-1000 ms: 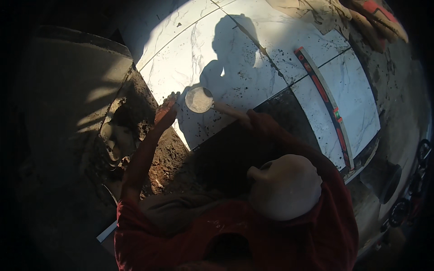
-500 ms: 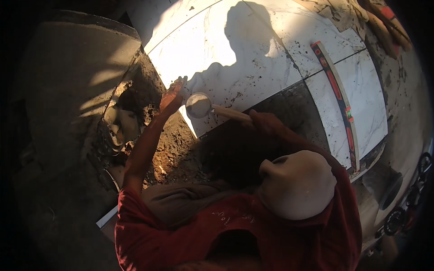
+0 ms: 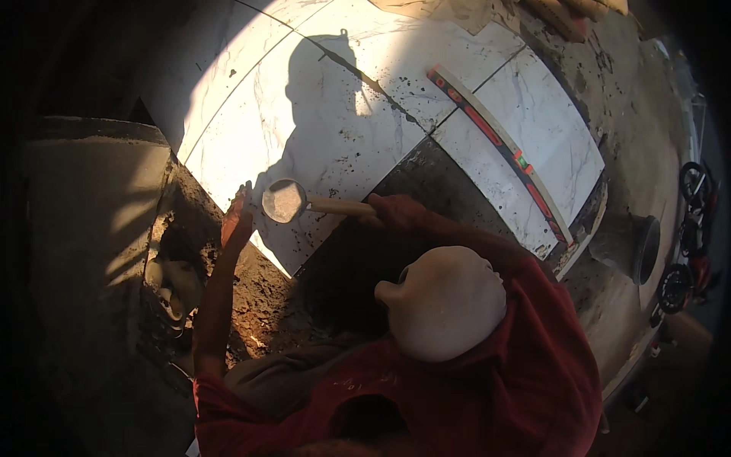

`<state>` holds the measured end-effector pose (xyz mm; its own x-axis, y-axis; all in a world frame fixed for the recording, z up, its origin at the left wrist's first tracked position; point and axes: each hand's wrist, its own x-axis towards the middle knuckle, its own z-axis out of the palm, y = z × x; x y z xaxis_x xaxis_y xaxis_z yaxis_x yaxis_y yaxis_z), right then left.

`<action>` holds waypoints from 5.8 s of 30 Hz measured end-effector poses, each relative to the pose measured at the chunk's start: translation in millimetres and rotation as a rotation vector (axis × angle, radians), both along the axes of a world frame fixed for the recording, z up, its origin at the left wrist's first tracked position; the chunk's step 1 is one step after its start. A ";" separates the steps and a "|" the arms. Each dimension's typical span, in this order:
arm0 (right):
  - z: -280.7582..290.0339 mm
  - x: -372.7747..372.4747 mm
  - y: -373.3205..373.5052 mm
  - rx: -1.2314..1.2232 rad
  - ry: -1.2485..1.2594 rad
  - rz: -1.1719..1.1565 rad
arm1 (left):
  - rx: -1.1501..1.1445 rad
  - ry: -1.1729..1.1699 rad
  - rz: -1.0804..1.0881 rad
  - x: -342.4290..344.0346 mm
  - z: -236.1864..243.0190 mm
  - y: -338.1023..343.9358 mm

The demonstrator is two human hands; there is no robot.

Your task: The person spreads mortar on a floor surface with a trowel, applies mortar to the underside of a white tile, positions the tile onto the surface, and taps it with a mallet.

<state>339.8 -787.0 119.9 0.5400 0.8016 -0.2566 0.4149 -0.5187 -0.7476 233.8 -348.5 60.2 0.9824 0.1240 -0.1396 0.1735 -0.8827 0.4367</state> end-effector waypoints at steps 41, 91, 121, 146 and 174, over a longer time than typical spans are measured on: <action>17.3 103.2 16.8 -0.276 0.047 -0.375 | 0.175 0.424 0.131 144.4 46.2 -162.8; -5.5 126.5 17.0 -0.181 -0.066 -0.340 | 0.230 0.500 0.160 155.5 49.3 -175.1; -9.9 27.0 -64.9 -0.283 0.133 -0.285 | 0.302 0.491 0.135 161.4 46.1 -178.9; 64.8 146.1 -316.2 -0.548 -0.660 -1.041 | 0.288 0.579 0.127 164.9 61.0 -180.3; -19.5 108.7 -3.2 0.107 -0.516 0.051 | 0.234 0.474 -0.004 150.2 56.8 -147.5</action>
<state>448.5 -790.2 100.4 0.5339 0.8374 0.1168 0.7658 -0.4204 -0.4866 383.9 -495.9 116.9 0.8188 0.2014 -0.5376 0.3005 -0.9483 0.1025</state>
